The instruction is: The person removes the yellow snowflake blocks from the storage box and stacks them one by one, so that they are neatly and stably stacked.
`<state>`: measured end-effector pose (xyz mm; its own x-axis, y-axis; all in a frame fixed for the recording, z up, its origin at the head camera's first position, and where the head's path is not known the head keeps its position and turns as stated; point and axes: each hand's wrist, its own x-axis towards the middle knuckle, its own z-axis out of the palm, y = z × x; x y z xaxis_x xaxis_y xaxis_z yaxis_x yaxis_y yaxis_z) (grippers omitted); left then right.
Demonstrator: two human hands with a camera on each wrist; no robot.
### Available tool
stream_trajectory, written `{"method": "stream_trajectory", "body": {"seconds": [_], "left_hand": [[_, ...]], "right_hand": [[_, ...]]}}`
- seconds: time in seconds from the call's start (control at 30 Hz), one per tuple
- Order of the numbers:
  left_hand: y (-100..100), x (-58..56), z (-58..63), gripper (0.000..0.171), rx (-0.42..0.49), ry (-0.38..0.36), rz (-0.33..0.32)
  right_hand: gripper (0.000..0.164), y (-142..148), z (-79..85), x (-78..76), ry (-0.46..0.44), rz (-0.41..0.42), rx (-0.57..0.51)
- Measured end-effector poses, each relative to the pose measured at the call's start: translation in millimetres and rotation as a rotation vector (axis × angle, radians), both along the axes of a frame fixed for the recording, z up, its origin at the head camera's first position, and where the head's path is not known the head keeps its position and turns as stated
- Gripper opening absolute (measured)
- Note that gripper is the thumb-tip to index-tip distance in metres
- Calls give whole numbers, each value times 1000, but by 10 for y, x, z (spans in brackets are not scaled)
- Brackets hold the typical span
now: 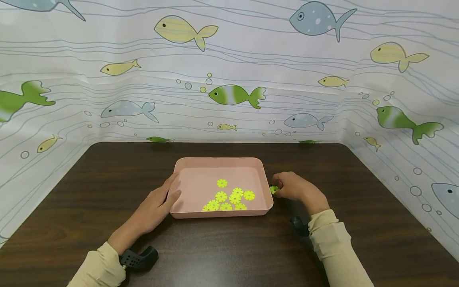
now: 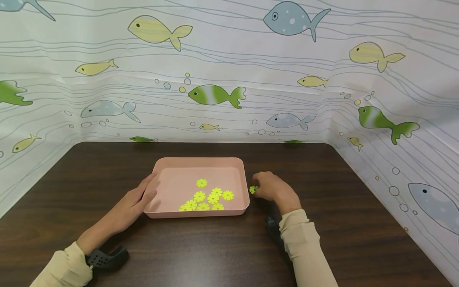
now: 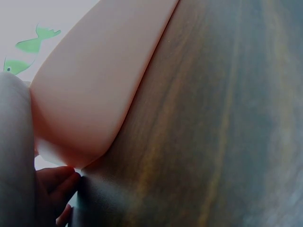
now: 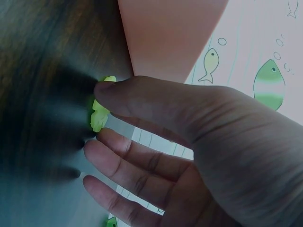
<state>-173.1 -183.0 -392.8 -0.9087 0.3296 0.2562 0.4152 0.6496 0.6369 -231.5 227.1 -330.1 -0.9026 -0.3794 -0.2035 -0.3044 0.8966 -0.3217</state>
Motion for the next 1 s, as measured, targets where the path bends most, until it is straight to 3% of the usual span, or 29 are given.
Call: {"method": "stream_trajectory", "body": {"seconds": [1.0], "left_hand": [[6, -16, -15, 61, 10, 17, -13]], "right_hand": [[32, 10, 23, 30, -28, -7, -15]]}}
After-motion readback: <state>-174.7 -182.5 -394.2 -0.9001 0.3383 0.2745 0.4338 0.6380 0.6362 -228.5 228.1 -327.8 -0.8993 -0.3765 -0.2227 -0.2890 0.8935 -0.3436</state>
